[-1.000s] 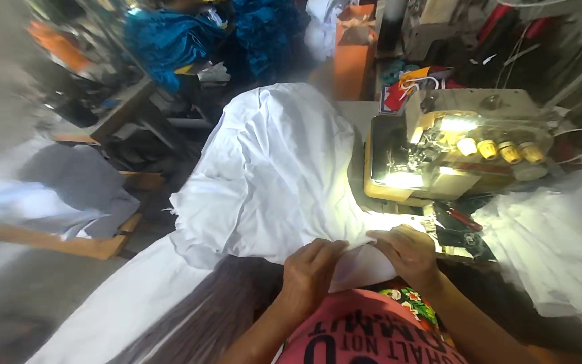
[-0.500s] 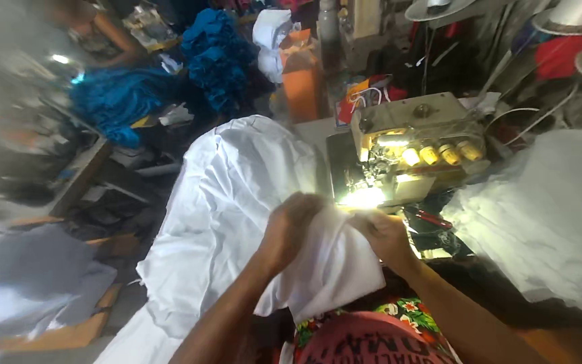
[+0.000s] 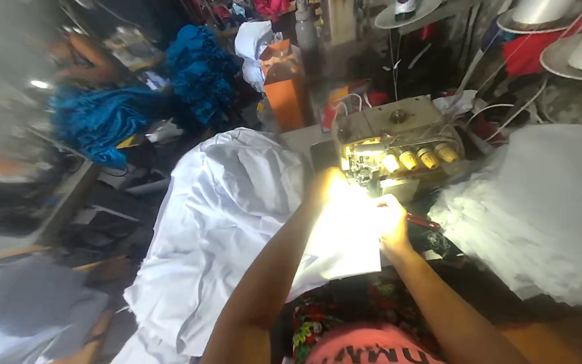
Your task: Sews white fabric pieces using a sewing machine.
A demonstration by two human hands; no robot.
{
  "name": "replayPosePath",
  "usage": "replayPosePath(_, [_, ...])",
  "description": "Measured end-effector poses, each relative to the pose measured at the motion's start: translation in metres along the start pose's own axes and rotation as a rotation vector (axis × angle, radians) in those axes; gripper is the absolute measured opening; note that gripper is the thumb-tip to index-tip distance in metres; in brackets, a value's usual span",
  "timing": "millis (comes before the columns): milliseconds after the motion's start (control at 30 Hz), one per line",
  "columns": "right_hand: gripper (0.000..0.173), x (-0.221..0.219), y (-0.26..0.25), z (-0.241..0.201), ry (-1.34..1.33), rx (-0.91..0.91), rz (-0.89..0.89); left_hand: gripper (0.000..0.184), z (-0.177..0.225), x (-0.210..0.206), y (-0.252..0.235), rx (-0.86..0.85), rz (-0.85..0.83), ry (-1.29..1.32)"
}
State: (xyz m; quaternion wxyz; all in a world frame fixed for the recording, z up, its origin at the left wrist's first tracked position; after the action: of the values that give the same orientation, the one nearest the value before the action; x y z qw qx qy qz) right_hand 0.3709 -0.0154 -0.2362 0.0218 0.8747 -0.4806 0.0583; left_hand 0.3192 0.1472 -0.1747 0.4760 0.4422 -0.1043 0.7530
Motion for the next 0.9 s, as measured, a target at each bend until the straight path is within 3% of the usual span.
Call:
replayPosePath(100, [0.009, -0.011, -0.007, 0.002, -0.093, -0.16, -0.014, 0.029, 0.005, 0.002, 0.002, 0.19, 0.097, -0.105])
replayPosePath(233, [0.008, -0.02, -0.009, 0.003, -0.092, -0.197, -0.011, 0.03, 0.006, 0.0, 0.005, 0.142, 0.292, -0.113])
replayPosePath(900, [0.002, -0.016, -0.011, 0.007, -0.102, -0.075, -0.022, 0.038, -0.004, 0.006, -0.013, 0.052, 0.346, -0.097])
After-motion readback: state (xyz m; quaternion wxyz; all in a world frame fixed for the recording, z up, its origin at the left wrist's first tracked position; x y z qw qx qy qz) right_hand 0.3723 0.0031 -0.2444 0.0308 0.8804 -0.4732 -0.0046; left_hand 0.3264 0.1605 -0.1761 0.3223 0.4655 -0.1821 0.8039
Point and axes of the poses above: each hand's wrist, its own y-axis away from the middle knuckle, its own x-axis out of the back of the hand, z = x × y, the point moved 7 cm from there along -y, towards the middle knuckle, and after that the axes turned 9 degrees about y, right-handed, at the moved point
